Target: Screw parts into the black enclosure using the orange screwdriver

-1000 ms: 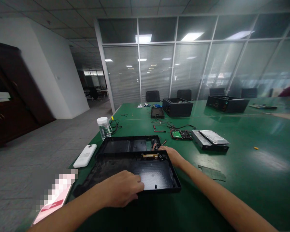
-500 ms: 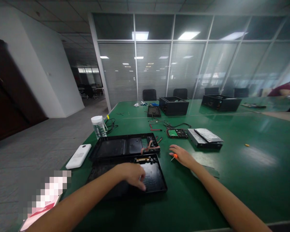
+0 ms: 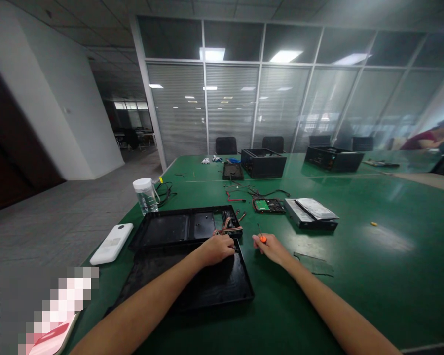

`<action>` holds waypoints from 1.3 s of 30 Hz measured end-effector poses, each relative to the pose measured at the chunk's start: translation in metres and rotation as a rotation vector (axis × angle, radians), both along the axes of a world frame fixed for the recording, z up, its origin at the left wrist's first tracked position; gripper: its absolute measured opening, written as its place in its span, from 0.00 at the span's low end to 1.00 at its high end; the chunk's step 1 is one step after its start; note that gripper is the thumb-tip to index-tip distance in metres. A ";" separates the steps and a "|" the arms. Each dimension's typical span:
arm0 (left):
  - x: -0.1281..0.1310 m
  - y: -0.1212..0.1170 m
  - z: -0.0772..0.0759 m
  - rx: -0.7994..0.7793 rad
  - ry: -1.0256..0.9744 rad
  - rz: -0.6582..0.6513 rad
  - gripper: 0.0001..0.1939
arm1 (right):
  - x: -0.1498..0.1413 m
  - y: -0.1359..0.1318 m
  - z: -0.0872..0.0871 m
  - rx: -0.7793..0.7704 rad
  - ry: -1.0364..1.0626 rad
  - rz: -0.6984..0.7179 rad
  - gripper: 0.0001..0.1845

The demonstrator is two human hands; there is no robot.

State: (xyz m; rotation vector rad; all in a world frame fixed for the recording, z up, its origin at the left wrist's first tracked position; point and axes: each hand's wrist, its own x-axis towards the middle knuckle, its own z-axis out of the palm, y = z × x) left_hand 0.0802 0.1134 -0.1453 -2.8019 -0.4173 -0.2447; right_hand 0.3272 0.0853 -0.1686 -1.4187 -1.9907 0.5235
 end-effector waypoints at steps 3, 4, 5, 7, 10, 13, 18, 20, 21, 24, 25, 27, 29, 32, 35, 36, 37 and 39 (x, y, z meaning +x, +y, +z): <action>0.000 0.001 -0.004 0.048 0.002 -0.033 0.09 | 0.005 0.002 -0.002 0.029 0.026 -0.005 0.28; 0.001 0.001 -0.005 0.055 0.003 -0.032 0.10 | 0.007 0.002 -0.002 0.038 0.034 -0.008 0.28; 0.002 0.000 -0.005 0.057 0.003 -0.025 0.10 | 0.009 0.002 -0.001 0.041 0.045 -0.012 0.28; 0.005 -0.004 -0.004 0.050 0.004 0.007 0.10 | 0.013 0.002 -0.001 0.032 0.069 -0.021 0.28; 0.007 -0.009 -0.001 0.029 0.013 0.055 0.09 | 0.016 0.002 -0.001 0.007 0.090 -0.017 0.28; 0.006 -0.012 0.001 0.001 0.008 0.073 0.08 | 0.015 0.001 0.000 0.013 0.079 0.003 0.27; 0.003 -0.008 0.000 0.000 0.006 0.044 0.08 | 0.014 -0.001 0.001 0.017 0.057 0.023 0.27; 0.003 -0.005 0.000 0.013 0.018 0.016 0.09 | 0.014 -0.001 0.000 0.008 0.059 0.028 0.27; 0.003 -0.004 -0.001 0.019 0.022 0.006 0.09 | 0.015 0.000 0.000 0.005 0.062 0.031 0.27; 0.003 -0.004 -0.001 0.020 0.030 -0.015 0.10 | 0.015 0.001 0.001 0.017 0.069 0.039 0.26; 0.003 -0.005 -0.001 0.009 0.018 -0.018 0.09 | 0.015 0.002 0.001 0.022 0.077 0.037 0.26; 0.004 -0.007 0.000 -0.022 -0.058 -0.001 0.09 | 0.015 0.003 0.002 0.011 0.113 0.026 0.26; 0.005 -0.008 -0.001 -0.056 -0.173 0.053 0.08 | 0.015 0.004 0.003 -0.024 0.160 0.000 0.25; 0.008 -0.008 -0.008 -0.105 -0.254 0.116 0.09 | 0.019 0.004 0.006 -0.054 0.173 -0.078 0.23; 0.011 -0.005 -0.019 -0.125 -0.288 0.115 0.09 | 0.024 0.003 0.008 -0.017 0.125 -0.165 0.24; 0.012 -0.004 -0.022 -0.123 -0.310 0.113 0.08 | 0.025 0.004 0.009 -0.003 0.109 -0.182 0.24; 0.012 -0.004 -0.025 -0.122 -0.332 0.110 0.08 | 0.026 0.004 0.009 0.008 0.095 -0.199 0.24; 0.013 -0.003 -0.028 -0.126 -0.366 0.091 0.07 | 0.028 0.006 0.008 0.014 0.075 -0.240 0.23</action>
